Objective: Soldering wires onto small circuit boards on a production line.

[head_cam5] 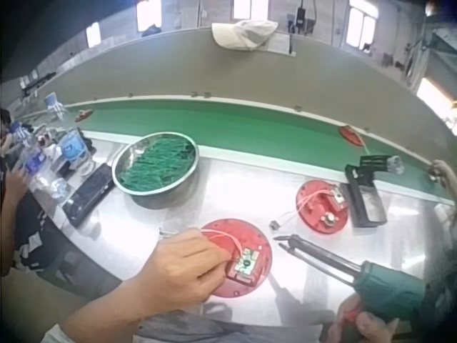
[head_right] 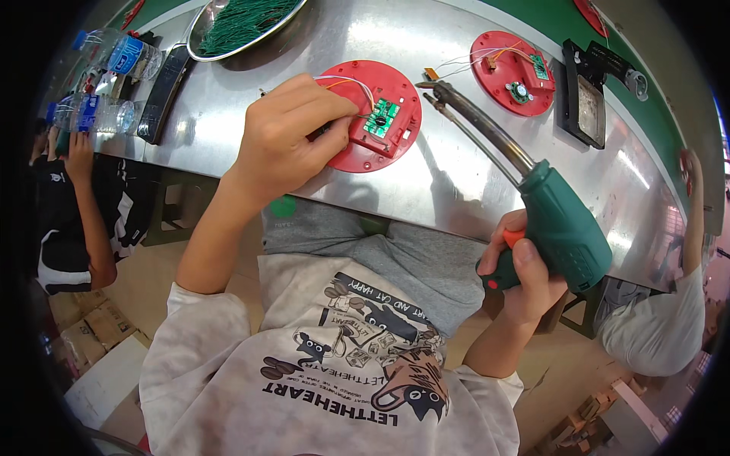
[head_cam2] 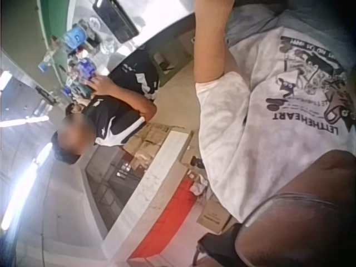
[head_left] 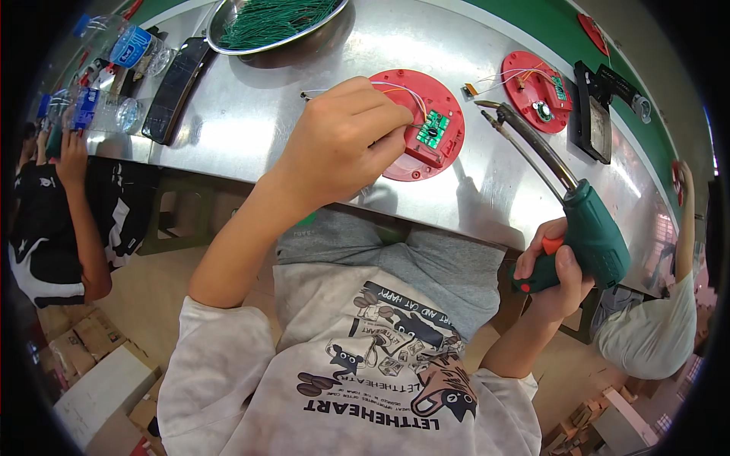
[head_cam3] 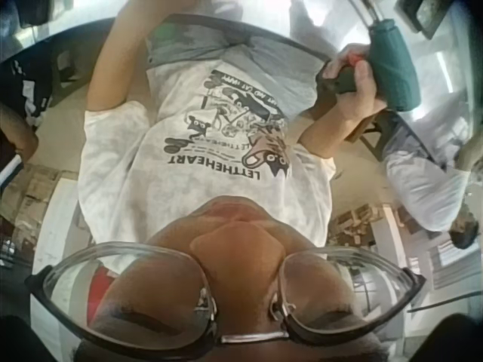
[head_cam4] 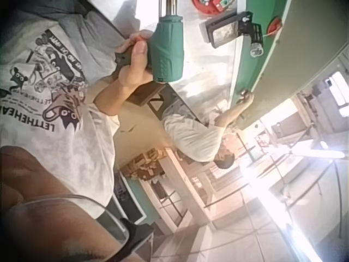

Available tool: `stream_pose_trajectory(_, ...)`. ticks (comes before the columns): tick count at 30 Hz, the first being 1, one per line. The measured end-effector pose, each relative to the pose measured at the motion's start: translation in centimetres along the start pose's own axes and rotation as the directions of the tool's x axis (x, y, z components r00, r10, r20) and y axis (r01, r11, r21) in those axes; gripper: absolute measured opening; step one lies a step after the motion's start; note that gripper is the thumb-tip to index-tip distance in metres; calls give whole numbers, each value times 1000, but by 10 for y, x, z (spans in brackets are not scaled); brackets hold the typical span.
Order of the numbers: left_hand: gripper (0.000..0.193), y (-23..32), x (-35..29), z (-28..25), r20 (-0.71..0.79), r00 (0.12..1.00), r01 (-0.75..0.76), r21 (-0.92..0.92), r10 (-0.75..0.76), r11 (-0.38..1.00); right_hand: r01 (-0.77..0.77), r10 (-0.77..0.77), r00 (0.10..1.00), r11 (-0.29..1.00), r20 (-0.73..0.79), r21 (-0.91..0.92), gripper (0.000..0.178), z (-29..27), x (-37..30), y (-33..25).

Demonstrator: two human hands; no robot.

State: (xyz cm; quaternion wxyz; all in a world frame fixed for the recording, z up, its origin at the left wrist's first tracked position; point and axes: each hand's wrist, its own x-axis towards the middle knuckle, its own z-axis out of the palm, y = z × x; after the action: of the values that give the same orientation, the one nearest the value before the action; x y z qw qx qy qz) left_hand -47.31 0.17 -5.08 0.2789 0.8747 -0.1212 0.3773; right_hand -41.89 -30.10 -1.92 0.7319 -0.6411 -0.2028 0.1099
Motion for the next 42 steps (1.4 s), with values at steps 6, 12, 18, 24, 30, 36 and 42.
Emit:
stream_pose_trajectory(6,11,-2,-1,-2,16,1000,25,-6,-25,1000,24,-24,999,1000,-28,2,32,-15,5,2)
stream_pose_trajectory(12,27,5,13,-10,44,999,24,59,-27,998,124,-121,991,992,-59,39,37,-57,5,-2)
stream_pose_trajectory(18,50,6,65,-29,567,824,-45,96,-17,994,386,-331,918,871,-219,305,38,-96,17,-1)
stream_pose_trajectory(24,50,-65,183,11,375,914,112,139,-157,984,516,-348,810,805,-471,293,35,-132,23,17)
stream_pose_trajectory(30,43,-117,316,194,275,957,-121,673,-94,730,535,-217,630,817,-746,214,33,-123,23,18)
stream_pose_trajectory(36,53,-76,420,396,579,799,-454,409,159,792,552,-163,577,800,-800,235,34,-123,29,21)
stream_pose_trajectory(42,60,-81,466,496,598,801,-244,334,-5,910,428,-21,533,869,-846,249,36,-125,37,10)
